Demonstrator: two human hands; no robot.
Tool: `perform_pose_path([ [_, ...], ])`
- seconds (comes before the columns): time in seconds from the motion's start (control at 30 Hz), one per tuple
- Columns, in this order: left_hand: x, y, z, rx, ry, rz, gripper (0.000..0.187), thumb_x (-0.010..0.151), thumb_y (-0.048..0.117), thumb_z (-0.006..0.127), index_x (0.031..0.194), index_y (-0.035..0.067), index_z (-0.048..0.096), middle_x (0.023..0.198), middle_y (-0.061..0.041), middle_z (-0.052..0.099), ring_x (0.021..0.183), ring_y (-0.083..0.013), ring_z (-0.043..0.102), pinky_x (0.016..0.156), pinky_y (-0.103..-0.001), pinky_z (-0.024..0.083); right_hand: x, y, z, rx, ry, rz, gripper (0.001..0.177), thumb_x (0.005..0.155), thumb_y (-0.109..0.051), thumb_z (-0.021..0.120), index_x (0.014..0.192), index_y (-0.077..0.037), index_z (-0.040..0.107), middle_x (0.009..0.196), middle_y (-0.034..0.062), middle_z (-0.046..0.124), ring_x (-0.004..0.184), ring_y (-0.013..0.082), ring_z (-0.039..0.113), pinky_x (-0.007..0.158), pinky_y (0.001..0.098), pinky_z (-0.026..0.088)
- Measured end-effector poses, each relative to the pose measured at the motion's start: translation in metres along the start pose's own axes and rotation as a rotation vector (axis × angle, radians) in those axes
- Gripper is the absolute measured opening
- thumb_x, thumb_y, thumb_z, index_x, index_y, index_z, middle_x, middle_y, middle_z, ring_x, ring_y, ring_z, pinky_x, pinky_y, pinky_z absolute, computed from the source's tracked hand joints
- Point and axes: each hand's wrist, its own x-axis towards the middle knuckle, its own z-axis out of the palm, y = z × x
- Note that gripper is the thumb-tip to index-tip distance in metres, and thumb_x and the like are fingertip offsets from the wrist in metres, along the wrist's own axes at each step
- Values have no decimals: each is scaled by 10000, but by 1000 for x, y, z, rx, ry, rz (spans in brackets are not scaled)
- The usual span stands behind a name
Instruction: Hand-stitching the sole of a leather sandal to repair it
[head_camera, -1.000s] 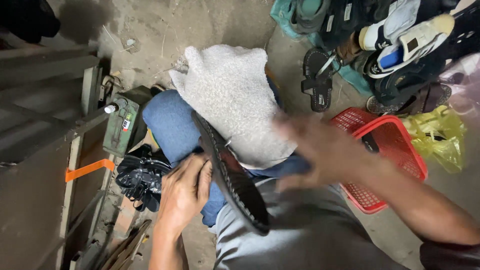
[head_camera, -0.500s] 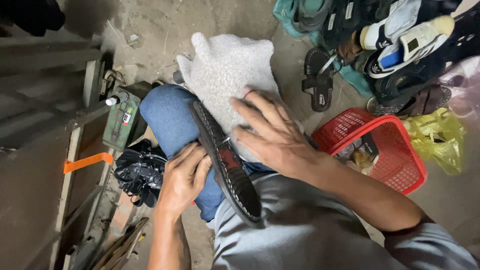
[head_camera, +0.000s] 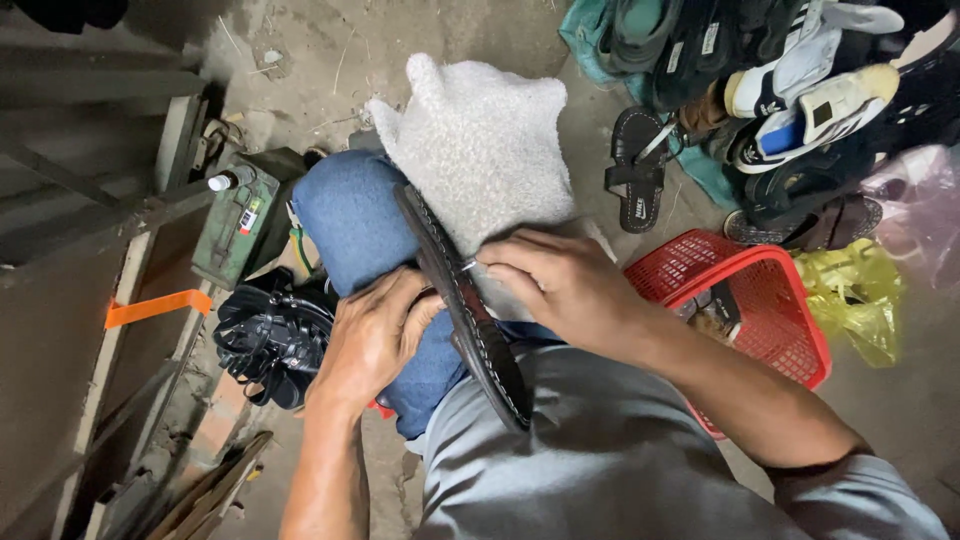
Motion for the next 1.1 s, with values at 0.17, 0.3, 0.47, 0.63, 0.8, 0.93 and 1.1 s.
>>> perform_pose_path([
  [0.17, -7, -5, 0, 32, 40, 29, 275, 1037, 345, 586, 910, 102, 609, 701, -100, 540, 673, -363, 631, 569, -432, 525, 2, 13, -26, -347, 148, 1, 137, 1053, -77, 657, 1172, -59, 721, 988, 116, 728, 908, 318, 742, 772, 414, 579],
  [0.3, -3, -5, -3, 28, 60, 68, 268, 1048, 308, 580, 889, 93, 593, 695, -107, 507, 651, -361, 608, 541, -428, 511, -14, 44, -74, -598, 307, 43, 152, 1081, -26, 718, 1231, -42, 734, 1003, 155, 702, 916, 379, 718, 779, 469, 560],
  [0.47, 1, -6, 2, 71, 84, 139, 272, 1054, 299, 579, 883, 87, 581, 710, -98, 484, 651, -361, 591, 527, -425, 504, -11, 45, -47, -717, 421, -299, 214, 1029, -5, 706, 1237, 40, 687, 1315, 260, 605, 1242, 431, 580, 973, 499, 525],
  [0.63, -3, -8, 7, 131, 98, 144, 265, 1058, 280, 579, 895, 71, 586, 766, -119, 522, 707, -387, 613, 535, -472, 514, -1, 17, 4, -562, 170, -389, 216, 951, -67, 709, 1161, -97, 669, 1523, 136, 463, 1456, 454, 362, 1077, 545, 468],
  [0.8, -6, -4, 4, 138, 130, 132, 273, 1061, 286, 580, 874, 87, 594, 738, -102, 512, 652, -357, 586, 534, -434, 505, -10, -7, -14, -296, -19, -222, 38, 955, -107, 679, 985, -84, 684, 1440, 152, 591, 1367, 427, 505, 1047, 511, 481],
  [0.93, 0, -6, 9, 224, 96, 147, 261, 1050, 302, 603, 921, 76, 621, 773, -86, 527, 684, -304, 585, 571, -423, 472, -10, -16, -27, 300, -249, 123, 128, 1008, -127, 563, 1058, -77, 670, 1071, 123, 730, 1027, 249, 701, 951, 402, 575],
  [1.1, 2, -8, 12, 196, 150, 173, 271, 1035, 318, 615, 881, 95, 618, 718, -87, 512, 655, -330, 605, 544, -423, 502, 5, -1, -2, -55, 26, 29, 155, 1027, -111, 610, 1130, -116, 725, 895, 71, 744, 832, 248, 745, 746, 373, 585],
])
